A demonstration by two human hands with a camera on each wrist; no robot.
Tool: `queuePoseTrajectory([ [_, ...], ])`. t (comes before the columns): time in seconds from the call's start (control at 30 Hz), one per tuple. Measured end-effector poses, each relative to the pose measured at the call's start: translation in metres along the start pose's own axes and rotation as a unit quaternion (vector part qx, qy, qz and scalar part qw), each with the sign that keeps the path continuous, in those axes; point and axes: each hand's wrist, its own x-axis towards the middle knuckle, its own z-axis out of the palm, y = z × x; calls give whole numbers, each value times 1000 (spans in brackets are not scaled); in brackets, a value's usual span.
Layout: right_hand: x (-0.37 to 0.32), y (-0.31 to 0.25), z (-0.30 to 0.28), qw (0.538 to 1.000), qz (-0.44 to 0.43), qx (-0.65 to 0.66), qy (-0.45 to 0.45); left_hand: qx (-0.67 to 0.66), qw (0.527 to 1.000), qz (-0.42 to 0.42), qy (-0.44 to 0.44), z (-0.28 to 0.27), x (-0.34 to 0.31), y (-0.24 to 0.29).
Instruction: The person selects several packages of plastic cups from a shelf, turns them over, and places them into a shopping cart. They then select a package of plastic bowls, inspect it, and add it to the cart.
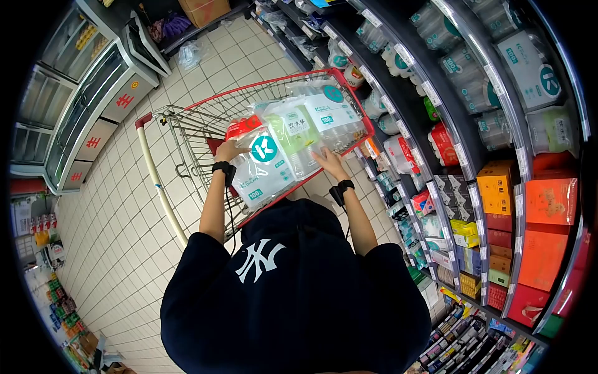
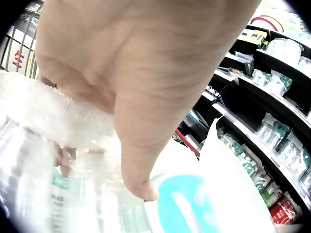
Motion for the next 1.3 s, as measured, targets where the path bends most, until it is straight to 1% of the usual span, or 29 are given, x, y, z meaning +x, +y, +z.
queuePoseTrajectory([
  [0.07, 6, 12, 9, 1000, -15, -1, 20, -4, 999, -7, 31, 3, -1, -2],
  [0.1, 7, 12, 9, 1000, -16, -1, 20, -5, 999, -8, 32, 3, -3, -2],
  [0.17, 8, 12, 10, 1000, -20, -15, 19, 2, 997, -36, 64, 5, -6, 1],
  [0.2, 8, 13, 10, 1000, -19, -15, 18, 2, 997, -36, 63, 4, -9, 5],
  [0.27, 7, 13, 10, 999, -34, -15, 27, 27, 995, -65, 74, -3, -18, 17],
  [0.3, 5, 10, 8, 999, -34, -15, 27, 27, 995, -64, 74, -3, -20, 22],
  [0.37, 2, 3, 5, 998, -30, -27, 42, 33, 992, -91, 75, -3, -25, 29],
  [0.5, 1, 1, 6, 998, -29, -7, 54, 68, 988, -85, 110, 27, -18, 26],
  [0.57, 4, 6, 9, 998, -37, -12, 59, 126, 975, -30, 183, 38, -27, 38],
  [0.6, 5, 7, 10, 998, -37, -12, 59, 127, 975, -30, 182, 39, -28, 44],
  [0.63, 5, 9, 11, 997, -45, 6, 67, 31, 969, 77, 234, 40, -31, 50],
  [0.67, 5, 10, 13, 995, -53, 23, 75, -65, 940, 182, 281, 41, -33, 55],
  [0.7, 4, 8, 11, 996, -53, 24, 73, -65, 940, 180, 281, 36, -40, 66],
  [0.77, 1, 3, 5, 998, -46, -4, 50, -52, 909, 283, 300, 22, -56, 97],
  [0.8, 1, 3, 5, 998, -46, -4, 48, -53, 910, 282, 300, 25, -57, 105],
  [0.9, -2, 2, 5, 997, -40, 5, 63, -99, 917, 297, 248, 32, -53, 118],
  [0.93, -3, 1, 5, 996, -42, 34, 68, -100, 917, 297, 247, 40, -51, 118],
  [0.97, -4, 1, 5, 994, -43, 63, 73, -74, 935, 270, 216, 48, -49, 118],
  [1.0, -6, 0, 3, 994, -43, 62, 74, -47, 951, 241, 185, 55, -47, 119],
  [1.03, -8, -2, 2, 994, -37, 71, 72, -48, 951, 242, 184, 64, -44, 119],
  [1.1, -10, -5, 0, 994, -31, 80, 70, -19, 952, 223, 211, 75, -41, 119],
  [1.2, -10, -4, 1, 995, -30, 75, 54, -17, 955, 219, 202, 76, -41, 116],
  [1.3, -6, -1, 4, 993, -54, 103, 26, 4, 962, 201, 187, 75, -39, 117],
])
